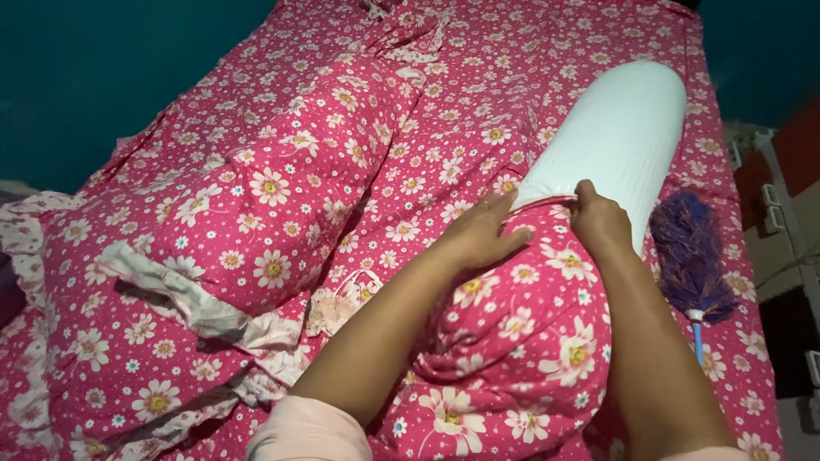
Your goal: Putting a pink floral cover onto a white bolster pillow on a bed.
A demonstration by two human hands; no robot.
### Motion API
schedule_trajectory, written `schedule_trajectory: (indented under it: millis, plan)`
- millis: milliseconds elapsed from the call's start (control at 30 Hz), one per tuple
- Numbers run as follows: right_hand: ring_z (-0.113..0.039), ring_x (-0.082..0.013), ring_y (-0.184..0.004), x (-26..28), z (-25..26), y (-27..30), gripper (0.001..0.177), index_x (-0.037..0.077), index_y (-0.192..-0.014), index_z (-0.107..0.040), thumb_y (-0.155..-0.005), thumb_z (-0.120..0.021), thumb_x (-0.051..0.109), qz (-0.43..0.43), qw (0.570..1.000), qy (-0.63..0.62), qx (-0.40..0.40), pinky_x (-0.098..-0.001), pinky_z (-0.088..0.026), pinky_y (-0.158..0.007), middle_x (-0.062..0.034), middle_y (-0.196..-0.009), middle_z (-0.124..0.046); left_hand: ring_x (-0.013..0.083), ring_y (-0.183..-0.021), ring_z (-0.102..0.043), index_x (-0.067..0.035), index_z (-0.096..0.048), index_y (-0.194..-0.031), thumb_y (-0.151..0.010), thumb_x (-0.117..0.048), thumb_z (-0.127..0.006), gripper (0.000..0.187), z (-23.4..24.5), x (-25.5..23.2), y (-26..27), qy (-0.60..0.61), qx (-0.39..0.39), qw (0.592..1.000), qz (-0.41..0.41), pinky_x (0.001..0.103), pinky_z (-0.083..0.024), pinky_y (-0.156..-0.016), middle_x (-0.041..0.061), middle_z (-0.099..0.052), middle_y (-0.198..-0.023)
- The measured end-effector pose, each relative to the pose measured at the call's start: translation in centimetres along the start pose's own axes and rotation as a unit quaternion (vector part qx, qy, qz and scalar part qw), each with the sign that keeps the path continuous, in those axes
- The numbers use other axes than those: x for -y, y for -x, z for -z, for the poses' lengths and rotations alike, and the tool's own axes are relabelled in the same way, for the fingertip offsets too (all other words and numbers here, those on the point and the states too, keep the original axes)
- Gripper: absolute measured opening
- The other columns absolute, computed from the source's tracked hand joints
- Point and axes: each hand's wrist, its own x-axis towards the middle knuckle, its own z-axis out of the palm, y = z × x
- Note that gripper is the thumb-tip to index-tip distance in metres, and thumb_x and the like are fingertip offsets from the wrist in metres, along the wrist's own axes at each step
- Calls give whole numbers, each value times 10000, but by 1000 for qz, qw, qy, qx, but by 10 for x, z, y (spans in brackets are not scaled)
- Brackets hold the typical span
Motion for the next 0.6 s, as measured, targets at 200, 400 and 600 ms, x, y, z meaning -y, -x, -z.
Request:
schedule_trajectory:
  millis: [200,400,600]
  plan:
    - [-694,-466,-883,-83,-79,-38,276,64,-1139,-634,-1014,-632,310,-71,995,-54,-36,-553,-536,-789,-270,-931,-719,352,-1445,-456,-66,-402,-1555,-894,-677,-545,911,-22,35,-16,24,15,999,-16,422,-364,-1177,198,-452,-1574]
    - [-687,-417,-920,-13,-11,-1,340,85,-1078,-703,-938,-683,395,-117,990,-79,0,-504,-529,-787,-211,-969,-726,352,-1364,-526,-132,-434,-1545,-862,-754,-491,925,-12,37,7,67,114,990,55,430,-408,-1130,196,-535,-1492]
    - [-701,-323,-1036,-13,13,29,355,60,-1186,-689,-944,-684,320,5,977,-213,-29,-423,-545,-916,-200,-1166,-712,323,-1193,-682,-126,-614,-1387,-835,-739,-552,827,31,10,51,12,96,986,134,439,-516,-1043,176,-696,-1299]
